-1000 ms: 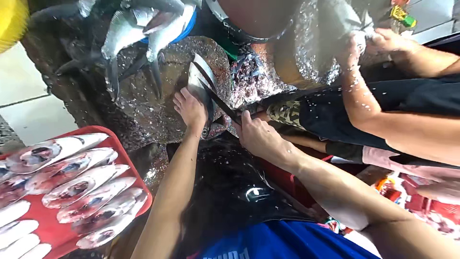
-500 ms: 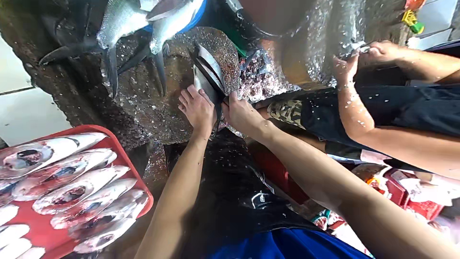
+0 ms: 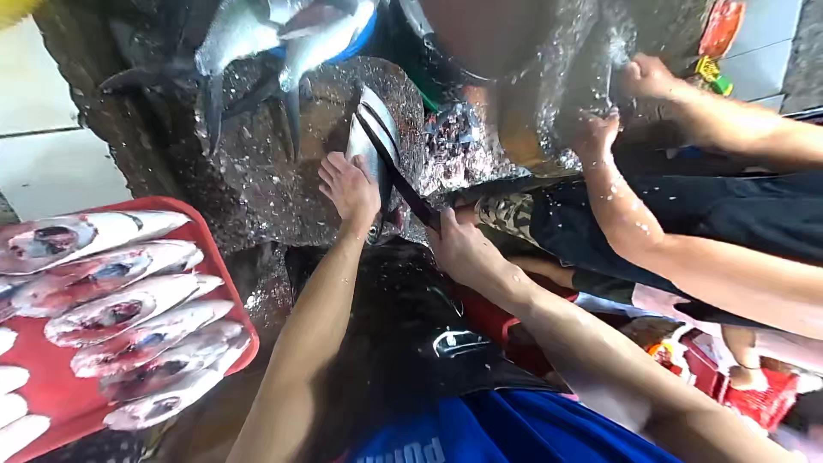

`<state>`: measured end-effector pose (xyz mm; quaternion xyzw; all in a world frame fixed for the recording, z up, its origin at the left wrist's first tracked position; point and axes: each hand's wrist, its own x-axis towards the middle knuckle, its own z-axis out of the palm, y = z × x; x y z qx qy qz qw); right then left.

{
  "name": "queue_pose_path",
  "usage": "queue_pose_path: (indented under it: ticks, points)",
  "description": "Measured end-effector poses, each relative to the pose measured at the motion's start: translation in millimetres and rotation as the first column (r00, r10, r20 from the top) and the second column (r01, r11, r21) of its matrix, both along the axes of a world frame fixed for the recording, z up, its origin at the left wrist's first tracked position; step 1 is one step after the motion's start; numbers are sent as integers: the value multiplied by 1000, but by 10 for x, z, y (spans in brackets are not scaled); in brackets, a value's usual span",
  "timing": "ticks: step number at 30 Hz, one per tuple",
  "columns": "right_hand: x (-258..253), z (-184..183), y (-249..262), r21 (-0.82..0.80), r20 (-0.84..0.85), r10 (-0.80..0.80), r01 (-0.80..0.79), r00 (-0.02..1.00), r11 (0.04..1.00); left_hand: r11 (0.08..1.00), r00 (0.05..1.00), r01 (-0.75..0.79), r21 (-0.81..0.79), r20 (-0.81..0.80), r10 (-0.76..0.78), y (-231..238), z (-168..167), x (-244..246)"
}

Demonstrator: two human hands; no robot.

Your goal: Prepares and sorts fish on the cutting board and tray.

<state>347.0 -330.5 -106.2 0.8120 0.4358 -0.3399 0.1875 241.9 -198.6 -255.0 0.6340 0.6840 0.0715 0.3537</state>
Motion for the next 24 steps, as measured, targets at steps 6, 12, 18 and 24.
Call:
queue_pose_path:
  ticks: [6, 12, 18, 24]
  points:
    - [-98, 262, -22, -51, 56, 123, -120, 991, 991, 998, 995, -40, -43, 92, 44, -128, -16, -74]
    - [-223, 60, 368, -109, 78, 37, -29, 996, 994, 999, 1000, 15, -37, -18, -16, -109, -9, -29]
    - [-239, -843, 1007, 105, -1, -16, 16, 1000, 994, 1000, 998, -18, -9, -57, 18, -112, -49, -4]
    - [-135, -185, 707, 28, 6, 64, -65, 998, 998, 999, 998, -27, 26, -52, 29, -122, -78, 25]
